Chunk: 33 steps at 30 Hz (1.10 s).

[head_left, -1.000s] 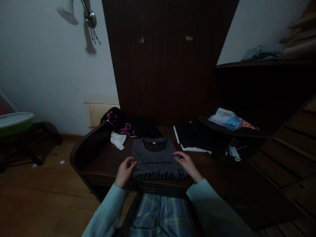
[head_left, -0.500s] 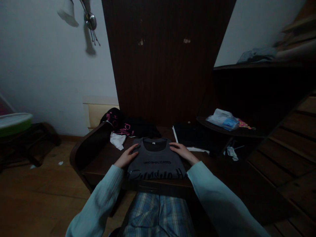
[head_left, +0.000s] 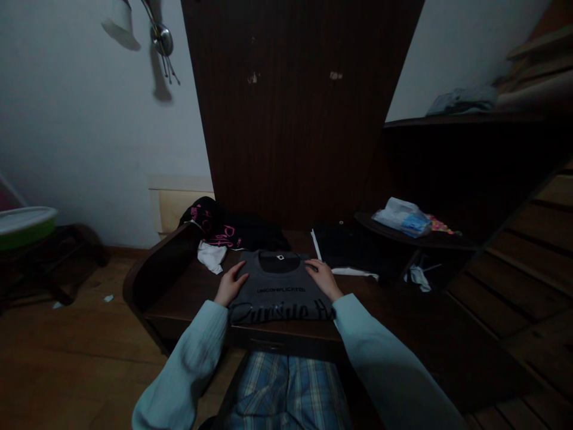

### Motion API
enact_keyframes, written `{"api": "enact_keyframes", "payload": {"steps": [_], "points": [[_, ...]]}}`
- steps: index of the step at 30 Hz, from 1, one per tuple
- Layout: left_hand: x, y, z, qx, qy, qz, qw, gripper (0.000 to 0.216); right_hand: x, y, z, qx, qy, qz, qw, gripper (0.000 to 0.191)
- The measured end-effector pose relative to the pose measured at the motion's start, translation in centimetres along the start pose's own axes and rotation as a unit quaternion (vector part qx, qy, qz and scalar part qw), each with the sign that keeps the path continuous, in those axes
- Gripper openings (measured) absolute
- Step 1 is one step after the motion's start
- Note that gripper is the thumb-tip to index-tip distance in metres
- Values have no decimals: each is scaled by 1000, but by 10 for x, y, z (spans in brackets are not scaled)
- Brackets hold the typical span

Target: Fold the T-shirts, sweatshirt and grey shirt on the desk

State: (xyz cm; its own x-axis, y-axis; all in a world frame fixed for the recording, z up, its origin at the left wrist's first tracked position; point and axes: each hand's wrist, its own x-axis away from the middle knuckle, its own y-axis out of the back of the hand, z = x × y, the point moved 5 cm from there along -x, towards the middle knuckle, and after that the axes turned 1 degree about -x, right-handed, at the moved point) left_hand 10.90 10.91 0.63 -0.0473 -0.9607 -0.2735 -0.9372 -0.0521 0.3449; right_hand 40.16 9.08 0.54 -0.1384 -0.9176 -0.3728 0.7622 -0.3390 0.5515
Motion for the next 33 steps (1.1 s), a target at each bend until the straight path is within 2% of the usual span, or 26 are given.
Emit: {"api": "enact_keyframes", "payload": {"steps": [2, 5, 10, 13, 19, 24, 28, 30, 33], "points": [[0, 2, 2, -11, 2, -16, 1000, 38, 0, -2, -1, -9, -5, 5, 1000, 22], [2, 7, 2, -49, 3, -57, 997, 35, 2, 0, -4, -22, -29, -27, 999, 28], [15, 18, 1, -112, 63, -105, 986, 43, 14, 9, -12, -2, -76, -86, 993, 27], [29, 21, 0, -136, 76, -65, 986, 52, 29, 18, -12, 60, -102, -108, 987, 25], [50, 27, -6, -115, 103, 22, 988, 72, 51, 25, -3, 88, -164, -46, 982, 28], [54, 29, -14, -86, 75, 70, 991, 74, 60, 30, 7, 52, -145, 4, 988, 42], [58, 20, -11, -90, 56, 133, 985, 77, 66, 27, 17, 34, -132, 59, 989, 55], [61, 15, -11, -87, 50, 137, 985, 74, 67, 24, 24, 21, -112, 74, 991, 55], [66, 9, -16, -82, 30, 107, 990, 65, 68, 20, 36, 17, -63, 68, 996, 49]]}}
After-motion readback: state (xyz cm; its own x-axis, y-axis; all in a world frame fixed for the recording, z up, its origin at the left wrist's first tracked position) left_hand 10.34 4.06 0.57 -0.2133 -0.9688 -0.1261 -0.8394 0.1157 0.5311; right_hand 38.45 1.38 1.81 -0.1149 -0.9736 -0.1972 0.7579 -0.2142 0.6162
